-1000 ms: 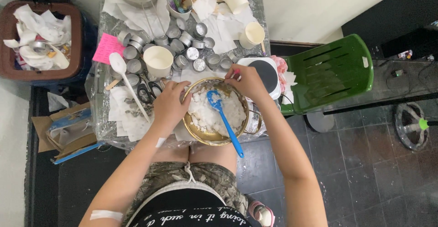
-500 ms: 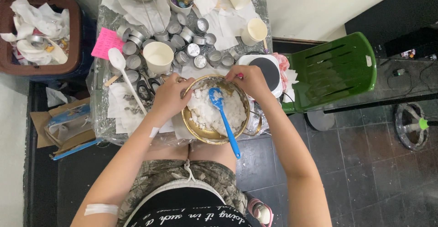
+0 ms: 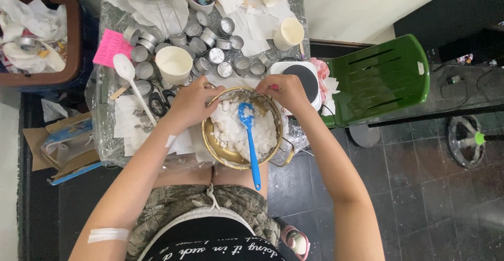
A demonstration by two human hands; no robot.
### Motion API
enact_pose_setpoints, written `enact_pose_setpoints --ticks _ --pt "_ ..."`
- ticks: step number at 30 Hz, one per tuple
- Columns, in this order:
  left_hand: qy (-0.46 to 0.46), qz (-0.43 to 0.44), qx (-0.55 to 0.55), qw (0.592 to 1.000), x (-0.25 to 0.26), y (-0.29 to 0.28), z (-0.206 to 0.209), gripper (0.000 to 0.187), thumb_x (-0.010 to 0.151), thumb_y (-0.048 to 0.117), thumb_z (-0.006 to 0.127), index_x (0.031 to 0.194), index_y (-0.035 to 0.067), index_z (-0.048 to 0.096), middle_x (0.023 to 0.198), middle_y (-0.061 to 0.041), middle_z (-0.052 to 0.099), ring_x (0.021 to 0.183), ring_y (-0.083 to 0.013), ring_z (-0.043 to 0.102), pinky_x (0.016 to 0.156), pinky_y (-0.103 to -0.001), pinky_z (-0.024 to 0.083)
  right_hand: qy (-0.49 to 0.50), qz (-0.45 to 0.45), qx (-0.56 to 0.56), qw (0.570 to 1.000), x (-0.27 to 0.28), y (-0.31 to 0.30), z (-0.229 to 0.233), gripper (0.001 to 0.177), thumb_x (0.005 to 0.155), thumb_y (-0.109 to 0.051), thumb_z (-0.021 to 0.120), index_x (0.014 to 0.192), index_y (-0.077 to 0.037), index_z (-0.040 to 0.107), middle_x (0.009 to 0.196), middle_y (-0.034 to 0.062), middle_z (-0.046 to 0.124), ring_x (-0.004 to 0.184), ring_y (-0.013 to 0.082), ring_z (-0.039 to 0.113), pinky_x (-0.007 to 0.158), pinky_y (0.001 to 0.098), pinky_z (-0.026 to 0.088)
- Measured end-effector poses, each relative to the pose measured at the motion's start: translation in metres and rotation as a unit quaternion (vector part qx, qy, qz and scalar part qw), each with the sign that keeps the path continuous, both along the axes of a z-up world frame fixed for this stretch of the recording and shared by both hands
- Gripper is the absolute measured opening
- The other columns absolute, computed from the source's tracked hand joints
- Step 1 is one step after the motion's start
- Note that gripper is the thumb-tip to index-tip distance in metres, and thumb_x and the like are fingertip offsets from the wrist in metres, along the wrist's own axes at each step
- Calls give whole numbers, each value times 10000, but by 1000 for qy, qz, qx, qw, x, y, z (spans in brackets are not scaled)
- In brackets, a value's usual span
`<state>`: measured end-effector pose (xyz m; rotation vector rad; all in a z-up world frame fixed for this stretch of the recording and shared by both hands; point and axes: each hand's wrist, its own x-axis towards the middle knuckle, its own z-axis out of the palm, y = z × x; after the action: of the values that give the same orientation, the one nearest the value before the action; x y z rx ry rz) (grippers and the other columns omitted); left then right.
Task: Stirring wax flakes in a pot at a melting station.
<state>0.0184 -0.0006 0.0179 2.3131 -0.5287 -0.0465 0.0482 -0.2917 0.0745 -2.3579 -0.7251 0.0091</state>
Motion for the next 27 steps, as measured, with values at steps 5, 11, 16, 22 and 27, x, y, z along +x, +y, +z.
enact_pose_setpoints --ticks 5,11,16,22,27 --pt "1 -11 13 1000 3 1 -2 326 909 273 706 1231 288 752 1069 -103 629 766 -261 709 710 -403 567 -38 30 -48 998 7 6 10 97 800 -56 797 864 -115 755 893 -13 780 783 167 749 666 299 559" --pt "1 -35 5 999 8 -1 -2 354 902 262 705 1254 284 738 1087 -111 627 777 -258 709 733 -399 568 -45 62 -90 993 20 15 12 102 801 -94 801 865 -169 773 849 -43 774 740 165 730 642 314 546" --pt "-13 -41 7 999 9 0 -6 357 897 260 708 1252 268 740 1092 -113 626 792 -253 707 743 -401 566 -31 66 -77 994 23 21 8 103 800 -109 798 870 -178 768 839 -45 768 735 156 734 648 307 553" --pt "17 -41 25 999 8 -1 1 353 906 267 698 1257 279 734 1106 -110 622 809 -261 705 760 -411 560 -47 81 -97 991 28 29 9 91 814 -121 805 865 -182 761 828 -46 759 716 168 725 623 313 543" --pt "2 -42 23 999 10 0 -3 350 897 257 704 1245 273 741 1103 -118 621 863 -276 698 765 -418 559 -55 116 -99 987 37 36 6 116 770 -123 807 842 -198 757 824 -63 758 704 186 712 605 329 529"
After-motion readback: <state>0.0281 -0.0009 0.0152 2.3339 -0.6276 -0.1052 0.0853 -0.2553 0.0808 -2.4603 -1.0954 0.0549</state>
